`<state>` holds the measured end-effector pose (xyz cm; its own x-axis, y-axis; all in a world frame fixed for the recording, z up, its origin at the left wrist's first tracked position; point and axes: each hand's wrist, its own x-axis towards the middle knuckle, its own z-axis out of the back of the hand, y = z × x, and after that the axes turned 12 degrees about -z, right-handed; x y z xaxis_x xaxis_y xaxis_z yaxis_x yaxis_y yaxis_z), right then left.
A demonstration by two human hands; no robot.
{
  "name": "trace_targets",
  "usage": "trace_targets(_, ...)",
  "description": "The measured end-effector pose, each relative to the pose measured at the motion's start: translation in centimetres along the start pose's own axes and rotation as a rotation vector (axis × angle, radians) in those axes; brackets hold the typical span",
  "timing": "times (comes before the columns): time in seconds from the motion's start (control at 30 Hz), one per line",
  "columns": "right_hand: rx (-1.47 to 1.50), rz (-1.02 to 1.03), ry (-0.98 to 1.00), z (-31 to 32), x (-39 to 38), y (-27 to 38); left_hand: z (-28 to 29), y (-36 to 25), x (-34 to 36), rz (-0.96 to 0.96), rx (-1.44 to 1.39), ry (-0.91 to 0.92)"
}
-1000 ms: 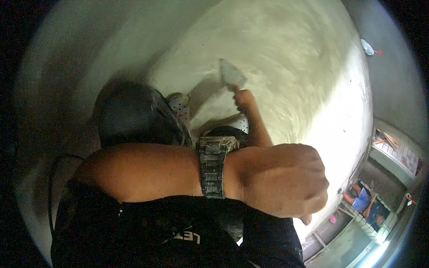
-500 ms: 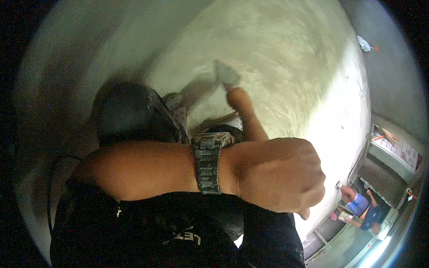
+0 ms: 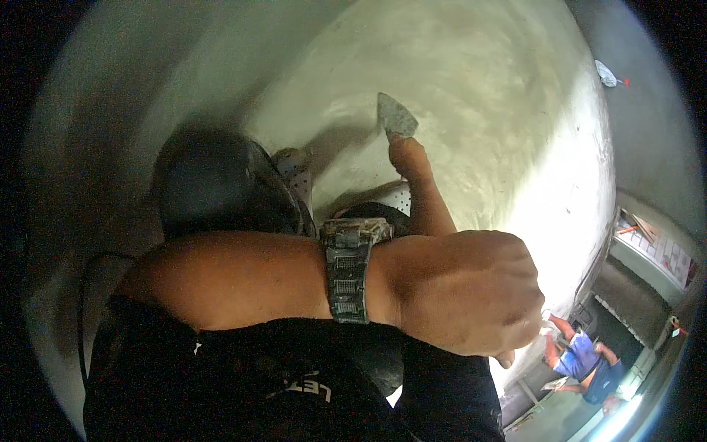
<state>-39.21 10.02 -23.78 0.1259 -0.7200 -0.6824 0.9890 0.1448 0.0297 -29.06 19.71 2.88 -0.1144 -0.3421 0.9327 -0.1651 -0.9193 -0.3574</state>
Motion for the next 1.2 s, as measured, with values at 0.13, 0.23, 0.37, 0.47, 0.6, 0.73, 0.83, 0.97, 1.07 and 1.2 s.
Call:
trace_targets(0.13, -0.306, 0.019, -0.201, -6.6, 1.2, -9.4, -3.7, 1.4, 2.7, -0.118, 0.006, -0.029)
trace_targets(0.23, 0.059, -0.095, -0.004, -2.3, -5.7, 5.1, 0.7, 1.1, 0.5, 0.0, 0.04, 0.146)
trace_targets(0.37, 0.088, -0.151, -0.062, -2.7, -0.6, -4.0, -0.9, -0.5, 0.2, -0.026, -0.001, 0.057)
trace_targets(0.47, 0.143, -0.157, -0.08, -2.7, 0.5, -5.3, -0.5, -1.7, 1.0, -0.088, 0.04, -0.07)
trace_targets(0.6, -0.394, 0.259, -0.264, -11.1, -0.2, -0.8, 0.1, -1.6, 1.8, -0.08, 0.229, 0.085)
trace_targets(0.73, 0.09, -0.014, -0.07, -6.1, -1.9, 2.6, 1.4, -1.8, 0.4, -0.016, 0.095, 0.101)
trace_targets(0.83, 0.359, -0.347, 0.149, -1.0, -2.1, -1.2, -0.5, -1.6, -0.1, -0.031, -0.02, -0.071)
trace_targets(0.97, -0.109, -0.118, -0.179, -7.0, -0.6, -11.1, -1.8, -1.4, 2.0, -0.044, -0.083, -0.143)
trace_targets(1.07, -0.255, 0.246, -0.114, -13.8, -1.3, 1.9, 1.5, -1.0, 0.9, 0.057, -0.058, 0.162)
trace_targets(1.2, -0.147, 0.067, -0.118, -8.7, -0.4, -7.7, -0.3, -0.8, 1.3, 0.072, -0.346, -0.001)
